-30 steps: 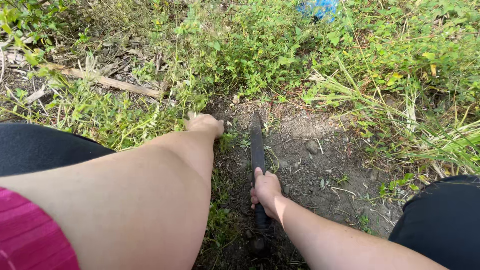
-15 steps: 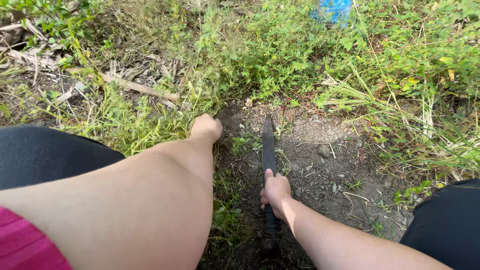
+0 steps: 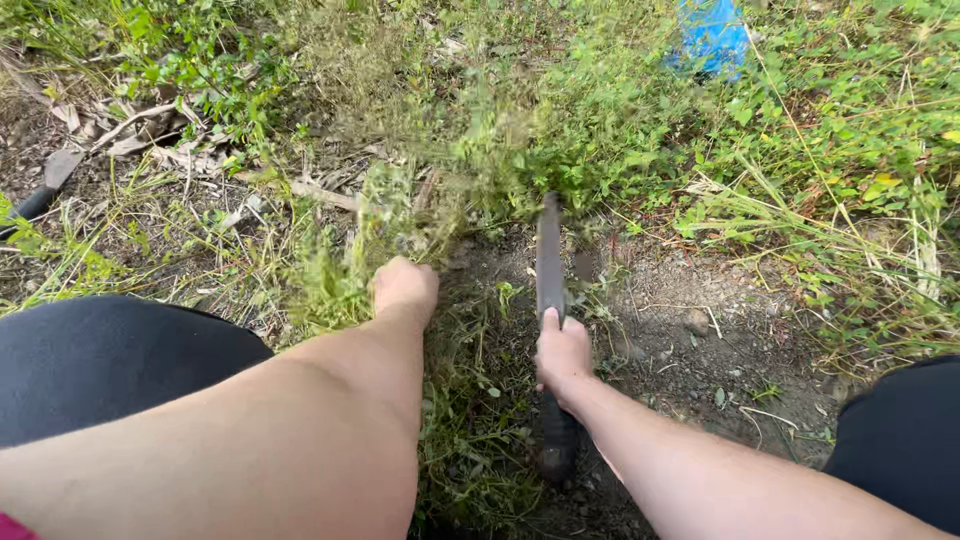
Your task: The person uses a machete to cut and clear weeds from a dirt patch by hand.
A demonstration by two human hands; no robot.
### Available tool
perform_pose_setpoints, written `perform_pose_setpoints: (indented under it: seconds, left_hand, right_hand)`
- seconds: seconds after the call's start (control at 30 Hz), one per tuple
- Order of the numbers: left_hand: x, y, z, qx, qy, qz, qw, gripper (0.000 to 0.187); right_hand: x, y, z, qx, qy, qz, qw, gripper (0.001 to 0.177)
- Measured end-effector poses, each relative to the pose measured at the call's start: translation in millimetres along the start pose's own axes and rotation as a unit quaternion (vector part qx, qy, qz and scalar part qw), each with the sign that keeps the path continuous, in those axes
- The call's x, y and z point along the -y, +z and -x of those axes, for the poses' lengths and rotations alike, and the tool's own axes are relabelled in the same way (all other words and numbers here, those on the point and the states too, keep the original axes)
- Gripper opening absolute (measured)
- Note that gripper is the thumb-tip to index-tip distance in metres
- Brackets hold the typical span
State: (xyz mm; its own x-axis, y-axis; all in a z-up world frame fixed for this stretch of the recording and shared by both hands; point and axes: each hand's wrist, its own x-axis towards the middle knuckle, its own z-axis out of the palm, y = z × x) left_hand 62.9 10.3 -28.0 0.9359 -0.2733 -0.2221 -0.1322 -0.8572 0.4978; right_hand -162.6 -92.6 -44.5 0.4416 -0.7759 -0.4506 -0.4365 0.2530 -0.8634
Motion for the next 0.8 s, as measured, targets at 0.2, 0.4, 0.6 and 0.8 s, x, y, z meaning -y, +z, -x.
perform_pose_setpoints:
  seconds: [0.2, 0.4, 0.6, 0.8]
  left_hand:
    - [34.6, 11.2, -16.2, 0.022, -0.006, -0.121, 0.992, 0.033]
    - [-38.0, -23.1, 52.6, 0.021, 0.128, -0.157, 0.979, 0.033]
    - [-76.3, -20.0, 62.6, -0.190, 0.292, -0.111, 0.931, 0.068]
    - [-56.2, 17.7, 26.2, 0.081, 0.109, -0.236, 0.962, 0.034]
  right_hand:
    - [-12.3, -7.4, 23.7, 0.050, -0.050, 0.279, 0.958, 0.044]
    - [7.5, -22.8, -3.2, -0.107, 0.026, -0.067, 0.992, 0.051]
    - [-20.9, -27.2, 18.1, 0.016, 0.053, 0.172, 0.983, 0.043]
    - [-22.5, -35.6, 26.4, 0.041, 0.072, 0.142, 0.986, 0.048]
